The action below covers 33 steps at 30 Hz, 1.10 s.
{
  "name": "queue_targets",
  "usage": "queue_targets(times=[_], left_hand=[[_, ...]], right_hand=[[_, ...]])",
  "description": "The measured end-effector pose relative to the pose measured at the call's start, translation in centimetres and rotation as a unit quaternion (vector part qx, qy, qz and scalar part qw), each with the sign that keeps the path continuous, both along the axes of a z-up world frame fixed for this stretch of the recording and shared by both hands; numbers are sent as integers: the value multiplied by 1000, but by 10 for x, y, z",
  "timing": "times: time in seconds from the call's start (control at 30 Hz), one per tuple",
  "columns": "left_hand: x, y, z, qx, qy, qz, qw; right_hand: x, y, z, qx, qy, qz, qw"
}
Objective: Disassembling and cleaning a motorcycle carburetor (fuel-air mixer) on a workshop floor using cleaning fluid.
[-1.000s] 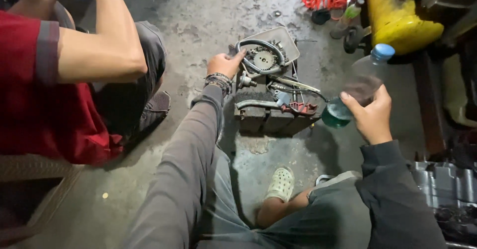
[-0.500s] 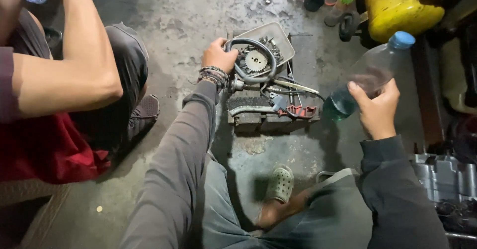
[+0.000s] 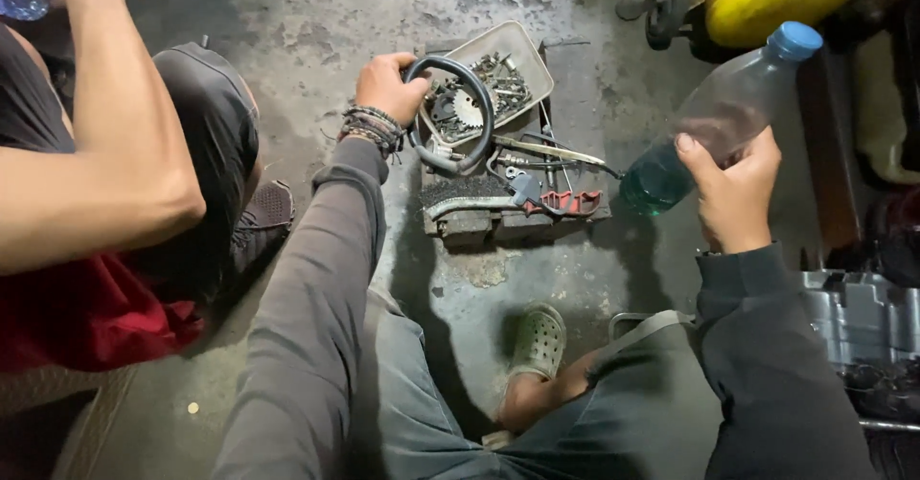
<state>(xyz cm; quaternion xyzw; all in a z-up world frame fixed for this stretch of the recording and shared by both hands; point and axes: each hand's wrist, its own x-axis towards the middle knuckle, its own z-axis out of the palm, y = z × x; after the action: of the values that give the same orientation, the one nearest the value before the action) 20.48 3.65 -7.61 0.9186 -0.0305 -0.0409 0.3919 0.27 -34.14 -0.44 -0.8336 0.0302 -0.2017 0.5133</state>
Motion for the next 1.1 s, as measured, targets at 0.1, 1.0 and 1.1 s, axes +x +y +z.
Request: queue_targets(times=[0.1,1.0,1.1], left_hand=[[-7,-2,23,1,53,-40,998],[15,-4,4,-74,-17,-125,989],[15,2,18,-146,-17,-115,983]], right_hand=[[2,-7,-7,0,-18,13,1000],[8,-13,-10,-19,-3,20,1000],[8,-10,-6,-2,-24,34,999]])
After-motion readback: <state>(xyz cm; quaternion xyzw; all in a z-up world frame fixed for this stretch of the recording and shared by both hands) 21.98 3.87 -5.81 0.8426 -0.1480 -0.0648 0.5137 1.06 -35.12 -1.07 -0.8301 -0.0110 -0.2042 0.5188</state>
